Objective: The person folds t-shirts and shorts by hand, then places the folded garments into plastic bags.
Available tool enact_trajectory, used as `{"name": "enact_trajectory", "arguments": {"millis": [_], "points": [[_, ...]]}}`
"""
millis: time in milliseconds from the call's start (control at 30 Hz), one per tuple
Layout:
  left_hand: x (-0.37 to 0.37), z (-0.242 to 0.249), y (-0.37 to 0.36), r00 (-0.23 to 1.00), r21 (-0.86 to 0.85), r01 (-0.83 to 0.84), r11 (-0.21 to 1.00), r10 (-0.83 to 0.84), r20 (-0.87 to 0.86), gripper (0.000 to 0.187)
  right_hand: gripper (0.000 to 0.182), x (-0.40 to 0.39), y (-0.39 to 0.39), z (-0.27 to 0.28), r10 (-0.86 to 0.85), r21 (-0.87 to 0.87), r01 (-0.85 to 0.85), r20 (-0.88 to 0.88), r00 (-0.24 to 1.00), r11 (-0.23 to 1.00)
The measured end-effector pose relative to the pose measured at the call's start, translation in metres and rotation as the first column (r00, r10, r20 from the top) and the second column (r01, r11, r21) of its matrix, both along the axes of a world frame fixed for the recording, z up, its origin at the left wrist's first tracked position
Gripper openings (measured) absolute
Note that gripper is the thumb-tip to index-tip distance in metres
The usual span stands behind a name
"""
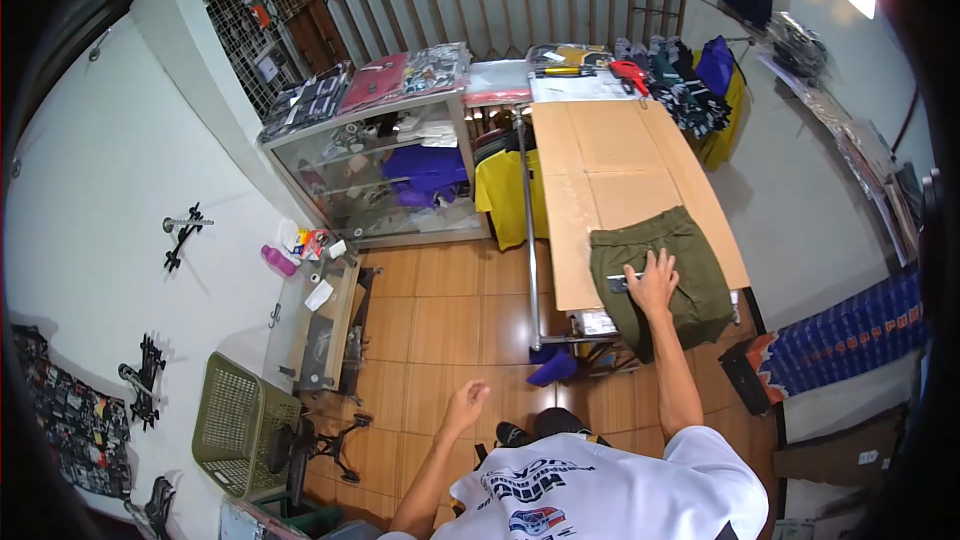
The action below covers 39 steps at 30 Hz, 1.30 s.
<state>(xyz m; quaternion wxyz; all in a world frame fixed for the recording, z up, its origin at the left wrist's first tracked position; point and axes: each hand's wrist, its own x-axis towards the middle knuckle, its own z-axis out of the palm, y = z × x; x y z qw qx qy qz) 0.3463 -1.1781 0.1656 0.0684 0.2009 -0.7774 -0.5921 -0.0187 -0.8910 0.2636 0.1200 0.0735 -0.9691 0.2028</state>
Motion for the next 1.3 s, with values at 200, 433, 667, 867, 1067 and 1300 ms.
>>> {"name": "enact_trajectory", "arguments": {"millis": [200,433,667,867,1067,1300], "points": [[0.024,-0.017,-0.061,0.977,-0.01,-0.08,0.997,0.08,0.199,0.034,0.072,-0.027,-0.039,0.0,-0.185,0.154,0.175,0.054,0.981,0.972],[-0.049,-0.01,-0.113,0.981,0.036,-0.019,0.999,0.011,0.193,0.034,0.07,-0.066,-0.075,-0.004,-0.272,0.131,0.265,0.039,0.961,0.955],[-0.144,-0.034,-0.195,0.95,-0.01,0.212,0.977,-0.204,0.236,0.039,0.071,-0.112,-0.118,0.0,-0.351,0.086,0.347,0.04,0.936,0.934],[-0.222,-0.029,-0.251,0.93,-0.061,0.307,0.95,-0.286,0.23,0.038,0.071,-0.16,-0.154,-0.005,-0.411,0.08,0.409,0.017,0.911,0.909],[-0.291,-0.017,-0.273,0.924,-0.01,0.335,0.942,-0.327,0.197,0.037,0.078,-0.191,-0.183,-0.002,-0.453,0.09,0.449,0.038,0.891,0.889],[-0.38,-0.028,-0.283,0.862,0.02,0.488,0.872,-0.486,0.144,0.035,0.081,-0.217,-0.199,0.004,-0.465,0.108,0.455,0.097,0.88,0.884]]}}
